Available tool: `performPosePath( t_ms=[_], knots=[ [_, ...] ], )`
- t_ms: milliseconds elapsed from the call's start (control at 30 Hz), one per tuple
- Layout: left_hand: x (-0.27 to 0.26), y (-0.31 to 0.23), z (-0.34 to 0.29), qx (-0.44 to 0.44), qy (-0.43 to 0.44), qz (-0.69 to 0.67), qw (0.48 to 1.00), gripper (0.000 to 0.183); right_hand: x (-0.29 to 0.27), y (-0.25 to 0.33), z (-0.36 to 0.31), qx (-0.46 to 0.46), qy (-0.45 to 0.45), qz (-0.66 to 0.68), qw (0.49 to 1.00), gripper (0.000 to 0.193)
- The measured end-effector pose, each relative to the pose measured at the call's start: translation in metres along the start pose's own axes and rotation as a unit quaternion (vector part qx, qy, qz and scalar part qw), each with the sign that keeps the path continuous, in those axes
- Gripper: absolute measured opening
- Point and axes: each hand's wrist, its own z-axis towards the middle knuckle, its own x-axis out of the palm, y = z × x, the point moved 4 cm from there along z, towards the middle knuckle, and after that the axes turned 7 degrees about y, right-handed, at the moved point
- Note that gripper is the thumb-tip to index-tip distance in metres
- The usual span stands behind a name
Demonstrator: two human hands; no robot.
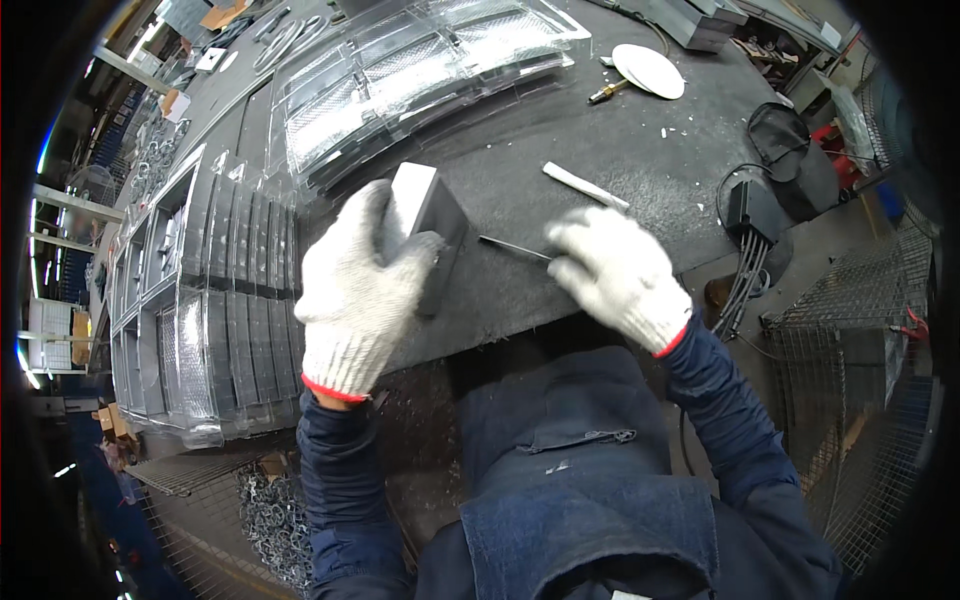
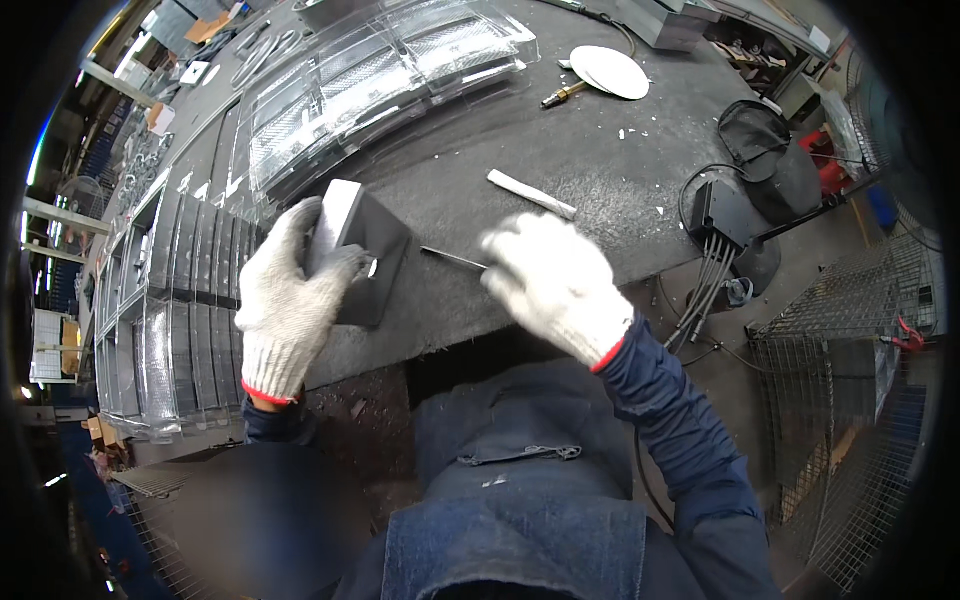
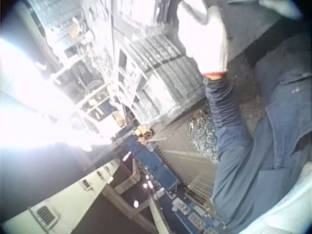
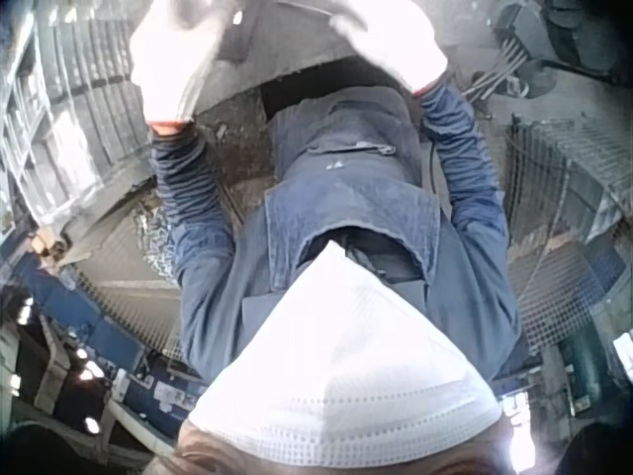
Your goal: The person files down the edges of metal box enclosures with a metal file, smoothing them out.
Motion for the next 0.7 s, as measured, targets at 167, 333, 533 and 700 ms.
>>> performPosePath(
  t_ms=[167, 333, 533, 700],
  knots=[
    [-0.028, 0.019, -0.015, 0.019, -0.059, -0.084, 0.995, 0.064, -0.004, -0.062, 0.018, 0.109, -0.031, -0.169, 0.979, 0.034],
    [-0.022, 0.044, -0.026, -0.072, -0.009, -0.205, 0.976, 0.061, 0.0, -0.045, 0.025, 0.06, -0.057, -0.092, 0.992, 0.023],
    [-0.008, 0.046, -0.035, -0.016, -0.044, -0.22, 0.974, 0.053, 0.007, 0.067, 0.013, -0.013, 0.064, 0.182, 0.981, 0.024],
    [-0.009, 0.045, -0.036, -0.04, -0.04, -0.254, 0.965, 0.052, 0.033, 0.089, 0.017, -0.007, 0.044, 0.159, 0.986, 0.023]
  ],
)
